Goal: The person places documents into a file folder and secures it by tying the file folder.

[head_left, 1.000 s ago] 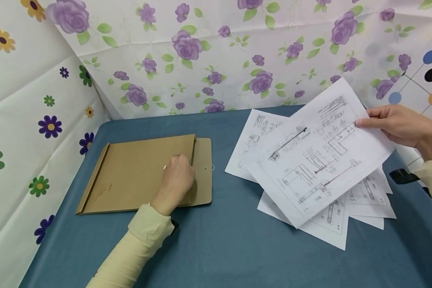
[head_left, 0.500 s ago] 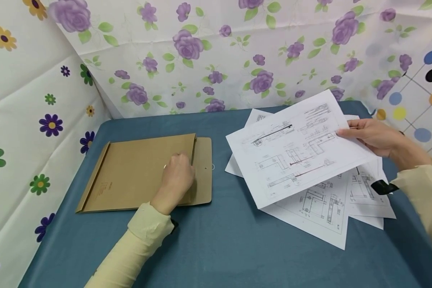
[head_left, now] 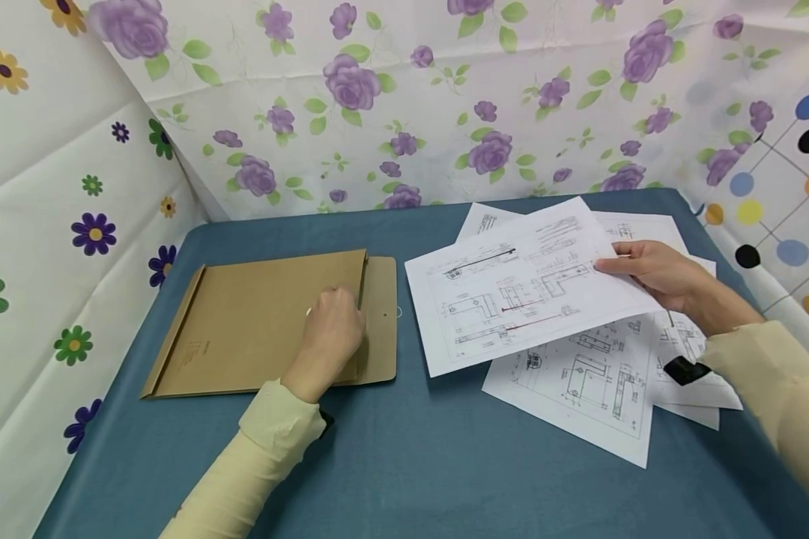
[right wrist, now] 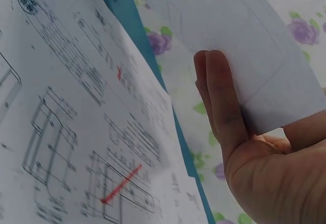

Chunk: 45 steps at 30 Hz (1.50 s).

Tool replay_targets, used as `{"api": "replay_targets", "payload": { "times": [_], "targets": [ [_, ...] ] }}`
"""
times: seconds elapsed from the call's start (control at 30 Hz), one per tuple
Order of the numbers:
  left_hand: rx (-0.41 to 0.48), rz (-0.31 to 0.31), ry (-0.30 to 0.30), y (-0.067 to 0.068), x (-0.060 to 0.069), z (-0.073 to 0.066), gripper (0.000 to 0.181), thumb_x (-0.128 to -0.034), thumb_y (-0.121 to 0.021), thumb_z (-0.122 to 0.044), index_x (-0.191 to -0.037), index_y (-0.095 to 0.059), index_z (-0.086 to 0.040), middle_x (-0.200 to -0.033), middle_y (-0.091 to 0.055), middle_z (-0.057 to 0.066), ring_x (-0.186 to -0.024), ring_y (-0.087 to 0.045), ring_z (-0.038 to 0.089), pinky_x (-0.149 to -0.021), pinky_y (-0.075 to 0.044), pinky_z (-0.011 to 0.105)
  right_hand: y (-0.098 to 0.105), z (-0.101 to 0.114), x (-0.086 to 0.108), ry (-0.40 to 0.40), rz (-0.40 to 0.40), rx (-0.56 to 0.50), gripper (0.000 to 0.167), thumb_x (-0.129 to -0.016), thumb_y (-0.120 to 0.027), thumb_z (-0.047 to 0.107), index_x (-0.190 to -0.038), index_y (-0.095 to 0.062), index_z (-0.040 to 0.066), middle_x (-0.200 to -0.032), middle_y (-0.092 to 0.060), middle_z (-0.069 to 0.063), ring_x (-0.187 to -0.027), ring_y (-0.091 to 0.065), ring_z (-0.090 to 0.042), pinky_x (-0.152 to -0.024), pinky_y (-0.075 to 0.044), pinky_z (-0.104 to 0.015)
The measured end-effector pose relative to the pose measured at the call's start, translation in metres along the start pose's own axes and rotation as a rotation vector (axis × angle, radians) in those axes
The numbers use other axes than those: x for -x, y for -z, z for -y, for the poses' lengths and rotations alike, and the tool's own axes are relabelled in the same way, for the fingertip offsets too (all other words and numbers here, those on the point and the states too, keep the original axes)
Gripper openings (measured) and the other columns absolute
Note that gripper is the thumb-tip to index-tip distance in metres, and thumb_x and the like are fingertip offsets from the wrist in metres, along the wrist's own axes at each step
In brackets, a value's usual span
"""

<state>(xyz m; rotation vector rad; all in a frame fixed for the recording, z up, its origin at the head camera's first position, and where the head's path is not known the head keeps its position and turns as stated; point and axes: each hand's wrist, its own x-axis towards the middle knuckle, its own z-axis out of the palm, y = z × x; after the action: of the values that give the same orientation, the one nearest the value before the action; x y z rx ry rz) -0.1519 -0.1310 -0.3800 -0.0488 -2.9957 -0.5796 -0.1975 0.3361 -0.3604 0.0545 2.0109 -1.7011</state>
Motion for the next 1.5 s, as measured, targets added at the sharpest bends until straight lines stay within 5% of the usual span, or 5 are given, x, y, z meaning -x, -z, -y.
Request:
{"api": "replay_targets", "payload": {
  "times": [0.23,0.47,1.03,1.5],
  "targets": [
    [0.013,0.019,0.013,0.003,-0.001,0.0,0.008,-0.0919,-0.059,0.005,-0.092,-0.064,0.01,-0.085,-0.06,0.022,-0.064,-0.058,0.028,-0.056,-0.053,0.038,-0.029,0.002,-0.005,0.008,-0.036,0.013,0.044,-0.104,-0.063,0.029,-0.14,-0.05,0.007,-0.108,-0.076,0.002,-0.091,-0.076,-0.026,-0.072,-0.061,-0.04],
    [0.041,0.024,0.005,0.005,0.0,0.003,0.018,-0.0894,-0.052,0.01,-0.075,-0.06,0.004,-0.083,-0.056,0.021,-0.06,-0.047,0.025,-0.05,-0.041,0.035,-0.056,0.002,-0.016,0.054,0.006,0.027,0.057,-0.104,-0.063,0.028,-0.15,-0.043,0.001,-0.113,-0.075,-0.001,-0.094,-0.076,-0.029,-0.074,-0.061,-0.043],
    [0.03,0.04,0.039,0.005,0.002,0.001,0.01,-0.0924,-0.054,0.007,-0.098,-0.062,0.009,-0.09,-0.058,0.023,-0.069,-0.055,0.031,-0.056,-0.044,0.037,-0.089,0.006,-0.037,0.04,-0.021,0.026,0.053,-0.105,-0.063,0.026,-0.147,-0.046,-0.001,-0.112,-0.074,-0.005,-0.09,-0.076,-0.026,-0.073,-0.061,-0.041],
    [0.011,0.037,0.043,0.004,0.003,-0.002,0.014,-0.0928,-0.056,0.006,-0.102,-0.064,0.012,-0.093,-0.06,0.024,-0.073,-0.059,0.033,-0.061,-0.051,0.041,-0.104,0.003,-0.039,0.032,-0.111,-0.02,0.05,-0.105,-0.062,0.024,-0.146,-0.047,-0.001,-0.113,-0.074,-0.005,-0.091,-0.076,-0.022,-0.074,-0.061,-0.039]
  ]
}}
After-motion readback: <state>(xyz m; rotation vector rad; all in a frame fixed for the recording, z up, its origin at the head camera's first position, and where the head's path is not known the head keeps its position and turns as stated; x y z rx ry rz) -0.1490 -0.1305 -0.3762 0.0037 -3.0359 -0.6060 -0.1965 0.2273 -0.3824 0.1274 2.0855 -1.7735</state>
